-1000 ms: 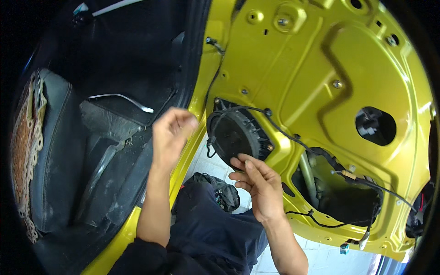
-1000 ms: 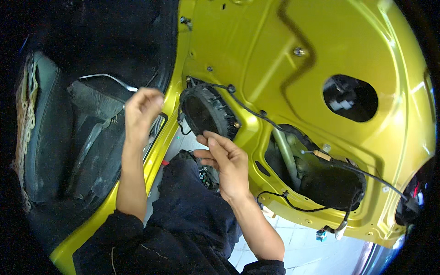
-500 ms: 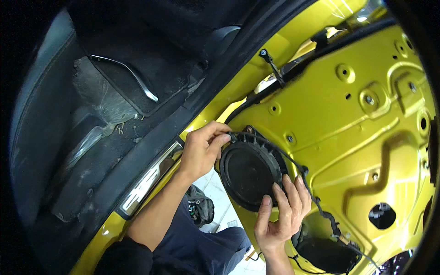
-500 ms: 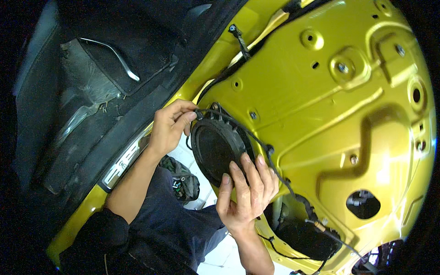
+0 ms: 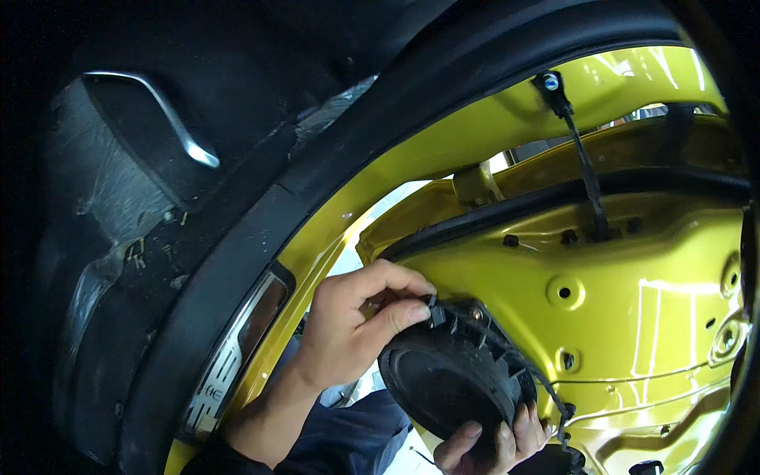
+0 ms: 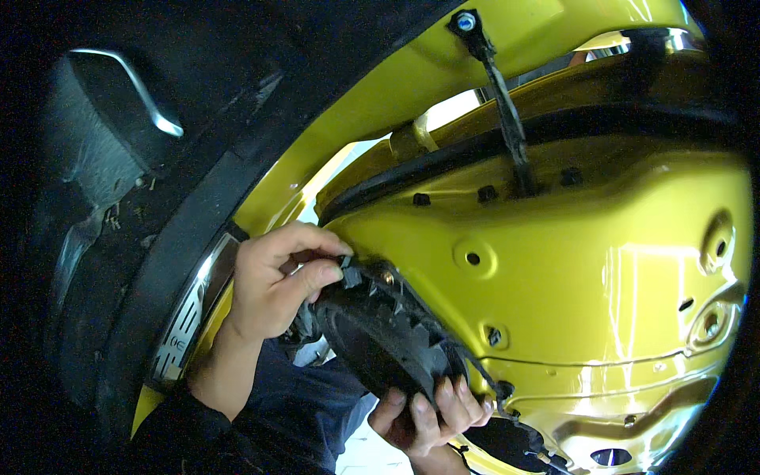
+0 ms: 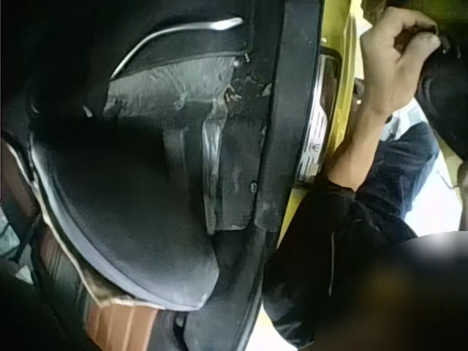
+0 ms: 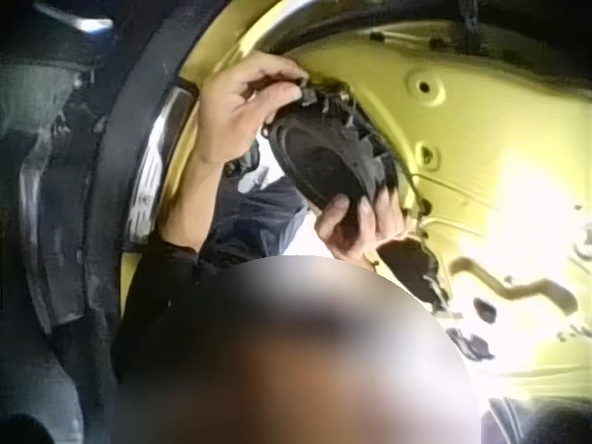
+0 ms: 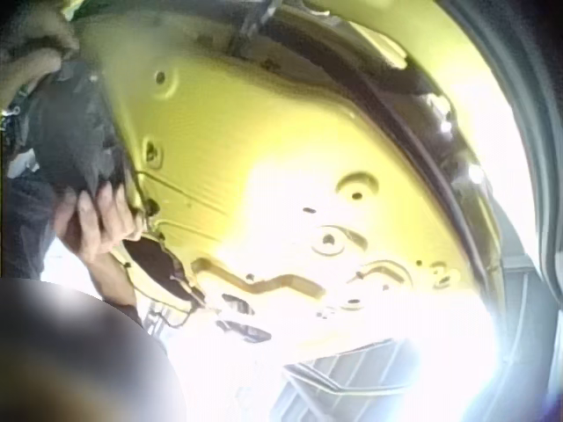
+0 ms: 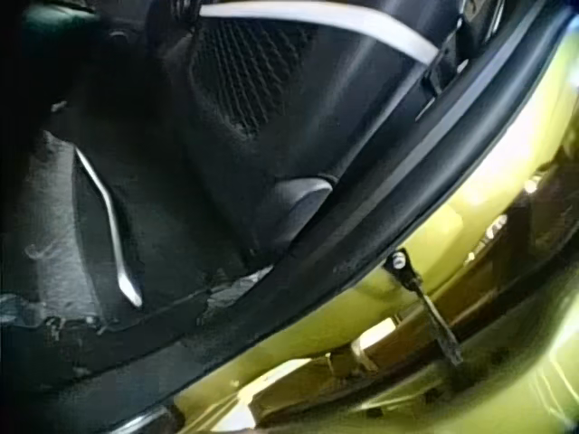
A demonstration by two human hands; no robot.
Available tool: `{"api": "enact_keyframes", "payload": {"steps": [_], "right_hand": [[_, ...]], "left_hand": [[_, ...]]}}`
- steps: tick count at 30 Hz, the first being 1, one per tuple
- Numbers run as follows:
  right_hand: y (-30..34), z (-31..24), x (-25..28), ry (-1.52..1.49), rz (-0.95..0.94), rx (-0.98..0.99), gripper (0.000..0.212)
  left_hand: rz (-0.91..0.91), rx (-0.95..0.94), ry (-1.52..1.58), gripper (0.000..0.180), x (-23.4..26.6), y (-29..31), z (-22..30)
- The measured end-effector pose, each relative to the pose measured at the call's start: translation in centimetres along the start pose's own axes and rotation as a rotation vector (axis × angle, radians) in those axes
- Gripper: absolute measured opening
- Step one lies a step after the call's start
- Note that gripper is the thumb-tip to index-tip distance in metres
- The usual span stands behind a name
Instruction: The person installs a car speaker into the door panel of a yellow vehicle. They position the speaker, secure it with screws using a power drill, and connect the wiring harness to the speaker terminals.
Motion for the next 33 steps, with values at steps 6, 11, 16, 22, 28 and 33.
{"api": "enact_keyframes", "payload": {"steps": [6, 11, 16, 22, 28, 33], "right_hand": [[-1.1, 0.1, 0.9, 0.025, -0.151, 0.137, 0.056], [-1.8, 0.1, 1.0, -0.02, -0.189, 0.11, 0.061], [-2.3, -0.2, 0.9, -0.011, -0.194, 0.098, 0.06], [-2.5, -0.4, 0.2, -0.016, -0.174, 0.096, 0.058], [-2.5, -0.4, -0.1, -0.017, -0.141, 0.09, 0.057], [-2.5, -0.4, -0.3, -0.016, -0.119, 0.092, 0.056]], "left_hand": [[-0.008, -0.121, -0.101, 0.018, 0.7, -0.4, 0.3], [0.011, -0.201, -0.107, 0.018, 0.5, -1.1, -0.2], [0.025, -0.297, -0.094, 0.024, 0.3, -1.6, -0.7], [-0.045, -0.281, -0.072, 0.026, 0.7, -1.9, -1.0], [-0.066, -0.286, -0.078, 0.027, 0.7, -1.9, -0.7], [-0.145, -0.276, -0.129, 0.023, 0.7, -1.8, -0.2]]}}
Point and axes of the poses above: each hand's wrist, its own y-axis away from the middle knuckle, its own x-axis out of the back of the hand, z = x × y, the point moved 3 cm from there along -y, towards the middle knuckle, and after that the axes turned 15 degrees about -y, right-handed, at the moved point
